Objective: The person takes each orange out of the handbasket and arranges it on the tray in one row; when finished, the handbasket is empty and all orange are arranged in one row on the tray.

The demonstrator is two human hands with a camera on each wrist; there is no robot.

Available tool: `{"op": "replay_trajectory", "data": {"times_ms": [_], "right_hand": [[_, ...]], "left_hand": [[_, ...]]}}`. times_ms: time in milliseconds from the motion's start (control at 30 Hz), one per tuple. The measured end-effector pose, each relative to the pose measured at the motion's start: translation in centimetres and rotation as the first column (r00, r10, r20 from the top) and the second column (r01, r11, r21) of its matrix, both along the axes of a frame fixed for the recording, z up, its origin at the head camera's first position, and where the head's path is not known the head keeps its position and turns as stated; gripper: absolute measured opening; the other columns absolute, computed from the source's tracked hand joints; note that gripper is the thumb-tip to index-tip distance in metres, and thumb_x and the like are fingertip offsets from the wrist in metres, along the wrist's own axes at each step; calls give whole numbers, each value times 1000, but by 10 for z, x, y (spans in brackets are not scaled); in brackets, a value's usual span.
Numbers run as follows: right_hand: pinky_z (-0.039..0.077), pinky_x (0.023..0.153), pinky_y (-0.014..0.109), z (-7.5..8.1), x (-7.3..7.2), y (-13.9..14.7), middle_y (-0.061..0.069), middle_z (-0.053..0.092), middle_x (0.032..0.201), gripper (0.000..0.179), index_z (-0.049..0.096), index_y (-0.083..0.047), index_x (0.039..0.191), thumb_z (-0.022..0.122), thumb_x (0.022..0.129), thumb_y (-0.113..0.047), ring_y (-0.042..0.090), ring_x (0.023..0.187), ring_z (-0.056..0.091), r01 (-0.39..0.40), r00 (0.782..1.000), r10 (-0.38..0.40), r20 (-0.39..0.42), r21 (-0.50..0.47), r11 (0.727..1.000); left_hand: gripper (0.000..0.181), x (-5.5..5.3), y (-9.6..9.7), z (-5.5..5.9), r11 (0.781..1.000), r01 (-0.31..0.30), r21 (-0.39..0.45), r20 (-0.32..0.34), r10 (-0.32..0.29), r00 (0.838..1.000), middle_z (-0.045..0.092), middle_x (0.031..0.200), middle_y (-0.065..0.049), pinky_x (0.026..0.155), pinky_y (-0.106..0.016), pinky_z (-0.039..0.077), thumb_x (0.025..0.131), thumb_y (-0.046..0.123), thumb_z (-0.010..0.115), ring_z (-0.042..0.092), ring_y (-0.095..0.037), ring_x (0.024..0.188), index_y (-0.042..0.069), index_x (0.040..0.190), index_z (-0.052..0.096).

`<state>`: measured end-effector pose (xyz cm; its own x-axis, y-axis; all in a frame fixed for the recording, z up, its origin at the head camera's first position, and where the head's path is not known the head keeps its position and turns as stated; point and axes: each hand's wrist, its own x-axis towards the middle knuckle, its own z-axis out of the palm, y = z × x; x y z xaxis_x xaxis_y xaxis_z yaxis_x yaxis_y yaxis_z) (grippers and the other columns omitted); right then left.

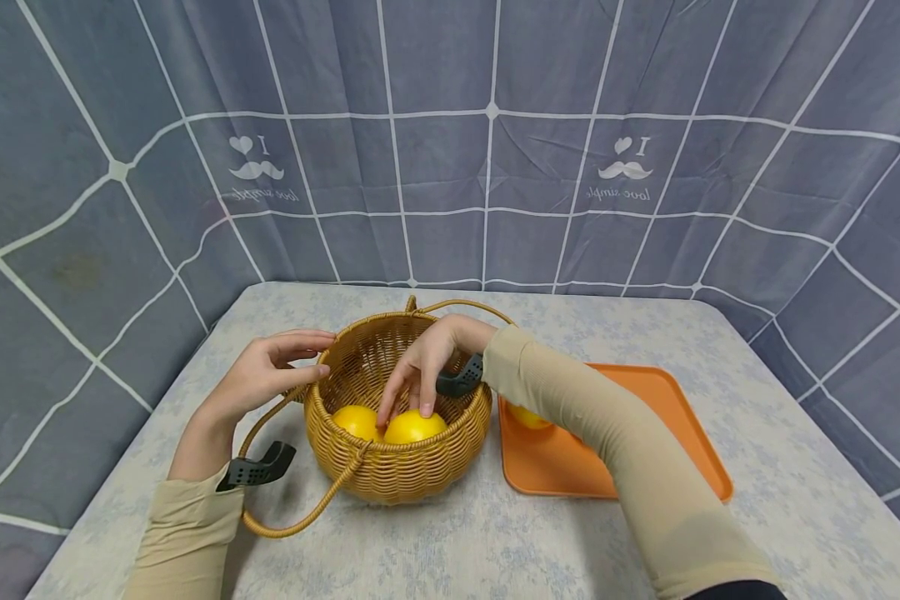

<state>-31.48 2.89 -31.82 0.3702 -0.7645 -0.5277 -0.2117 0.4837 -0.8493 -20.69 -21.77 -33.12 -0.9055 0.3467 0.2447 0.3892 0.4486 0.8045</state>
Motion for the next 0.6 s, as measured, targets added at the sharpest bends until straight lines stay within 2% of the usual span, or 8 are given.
{"op": "replay_trajectory", "data": {"times_ms": [133,267,400,500,600], "right_hand": [[42,99,44,1,-2,2,11,42,142,56,35,11,139,53,86,15,32,113,55,32,999,-32,10,16,999],[41,99,45,1,-3,2,9,48,135,52,42,10,134,57,84,13,28,116,51,27,1000,-26,15,-26,999],[40,100,46,0,-4,2,8,51,128,49,45,12,129,61,83,10,24,121,45,15,1000,-13,26,-74,997],[39,100,46,0,-4,2,8,50,131,55,41,13,132,65,83,5,23,124,43,21,999,-18,38,-79,997],[38,102,45,-1,-4,2,10,46,137,72,35,13,137,74,81,-8,19,124,42,22,999,-19,41,-81,996]], "left_hand": [[39,0,0,0,1000,2,4,0,-2,1000,53,131,-6,85,-22,47,87,19,69,51,-28,116,9,124,62],[39,0,1,0,1000,6,12,-1,-6,1000,54,131,-7,85,-22,47,87,18,69,51,-28,116,8,124,62],[38,0,1,0,1000,10,13,-8,-10,1000,54,131,-7,89,-27,48,87,17,69,51,-27,116,8,124,62],[38,1,1,0,1000,13,13,-14,-13,1000,54,131,-7,90,-29,47,87,17,69,51,-27,116,7,124,62],[38,1,1,0,1000,12,9,-16,-12,1000,54,131,-7,90,-29,48,87,17,69,51,-26,115,7,124,62]]}}
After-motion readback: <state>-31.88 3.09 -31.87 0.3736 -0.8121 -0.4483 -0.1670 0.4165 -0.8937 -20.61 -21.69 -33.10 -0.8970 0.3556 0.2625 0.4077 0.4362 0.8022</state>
